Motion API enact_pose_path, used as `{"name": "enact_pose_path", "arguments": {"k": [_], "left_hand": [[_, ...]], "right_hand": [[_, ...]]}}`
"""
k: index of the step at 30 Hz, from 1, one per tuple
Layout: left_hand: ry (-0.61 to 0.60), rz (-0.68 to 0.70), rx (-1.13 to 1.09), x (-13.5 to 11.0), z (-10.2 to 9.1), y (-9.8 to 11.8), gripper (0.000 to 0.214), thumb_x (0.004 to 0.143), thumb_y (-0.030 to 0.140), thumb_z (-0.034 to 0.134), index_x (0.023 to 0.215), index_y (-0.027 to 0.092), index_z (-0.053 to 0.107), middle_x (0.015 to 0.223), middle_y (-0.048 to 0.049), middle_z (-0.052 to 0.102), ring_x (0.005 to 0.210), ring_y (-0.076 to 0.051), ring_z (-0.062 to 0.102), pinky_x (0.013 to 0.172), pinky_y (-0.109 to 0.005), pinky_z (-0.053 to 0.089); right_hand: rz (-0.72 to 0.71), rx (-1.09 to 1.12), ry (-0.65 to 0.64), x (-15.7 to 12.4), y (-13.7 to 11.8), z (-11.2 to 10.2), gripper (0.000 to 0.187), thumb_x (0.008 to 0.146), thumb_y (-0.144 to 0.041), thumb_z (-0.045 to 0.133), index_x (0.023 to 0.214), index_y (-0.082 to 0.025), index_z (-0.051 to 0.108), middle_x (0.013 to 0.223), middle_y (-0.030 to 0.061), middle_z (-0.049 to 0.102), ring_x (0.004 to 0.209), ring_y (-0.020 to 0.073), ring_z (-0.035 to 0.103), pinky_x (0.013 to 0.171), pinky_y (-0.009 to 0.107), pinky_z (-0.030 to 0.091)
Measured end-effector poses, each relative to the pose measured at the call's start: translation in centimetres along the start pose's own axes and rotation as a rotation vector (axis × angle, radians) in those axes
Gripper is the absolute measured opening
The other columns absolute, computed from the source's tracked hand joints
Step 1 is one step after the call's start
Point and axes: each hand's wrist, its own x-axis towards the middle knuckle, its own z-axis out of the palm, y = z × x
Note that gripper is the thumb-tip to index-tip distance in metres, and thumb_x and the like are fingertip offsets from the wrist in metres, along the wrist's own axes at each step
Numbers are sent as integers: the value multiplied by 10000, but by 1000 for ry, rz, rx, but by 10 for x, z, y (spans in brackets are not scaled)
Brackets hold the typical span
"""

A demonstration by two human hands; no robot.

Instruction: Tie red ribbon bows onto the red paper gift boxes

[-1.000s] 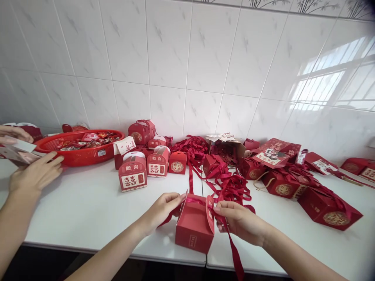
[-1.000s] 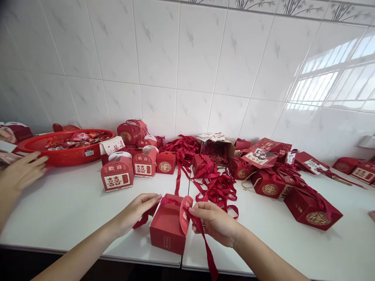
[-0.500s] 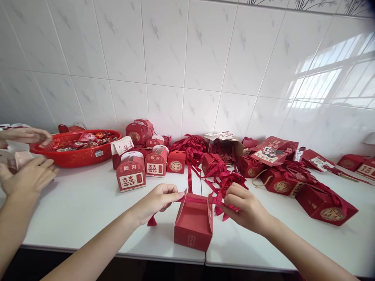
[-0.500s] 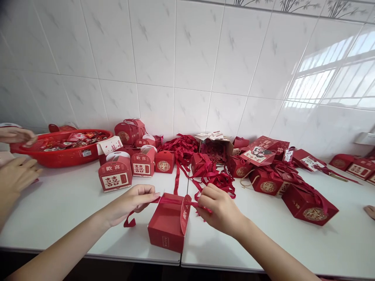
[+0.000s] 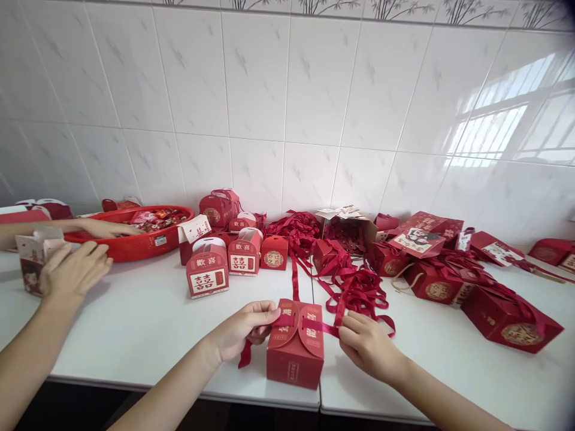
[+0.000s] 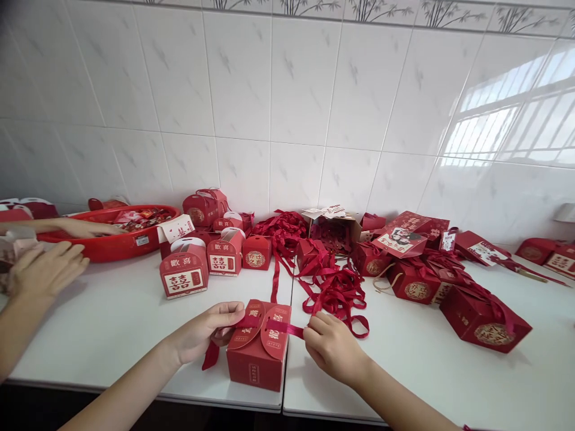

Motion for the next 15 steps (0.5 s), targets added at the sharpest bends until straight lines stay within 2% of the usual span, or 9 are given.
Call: {"name": "enact_pose_path", "arguments": {"k": [3,6,8,10,12,13,15], "left_hand": [[-5,-38,-41,2,-5,-7,408,736,455,678,645,165,405,547,63,340,475,-51,193,470,-226,92],[-7,-35,-58,3,-7,-12,411,705,472,698,650,158,439,545,62,350,472,-49,184,461,-213,98],[37,-19,-23,2,-4,-12,405,690,468,707,646,163,445,540,64,351,465,-50,188,452,-203,116],[175,43,89,-4,1,-9,365,709,469,685,682,170,476,581,47,398,480,-65,273,454,-193,181],[391,180,274,-14,6,-4,304,748,468,641,761,187,525,690,13,481,578,-106,414,516,-203,304],[501,270,379,-20,7,-1,277,763,460,624,791,197,541,754,-2,509,654,-131,461,582,-221,357],[640,404,567,-35,10,3,243,791,448,588,794,207,559,810,-16,525,743,-161,482,692,-248,386]], "right_hand": [[1,12,21,-2,4,0,283,876,-70,366,630,-180,450,631,21,507,593,144,372,536,272,276],[16,24,-24,-3,3,3,280,880,-65,359,643,-180,452,652,22,526,599,143,407,544,267,295],[59,28,-64,-4,0,8,281,879,-55,352,652,-183,458,653,20,532,590,142,436,532,261,306],[134,30,-104,-5,-4,12,255,887,-87,389,666,-186,471,653,15,539,583,143,473,525,254,333],[248,9,-132,-7,-7,12,123,854,-193,537,734,-184,511,733,36,580,644,170,538,554,265,392],[319,-16,-144,-8,-8,10,127,796,-253,634,787,-177,532,800,61,600,704,203,569,589,288,427],[469,-67,-181,-9,-11,-1,336,670,-315,753,890,-156,555,925,122,613,815,279,593,655,352,464]]}}
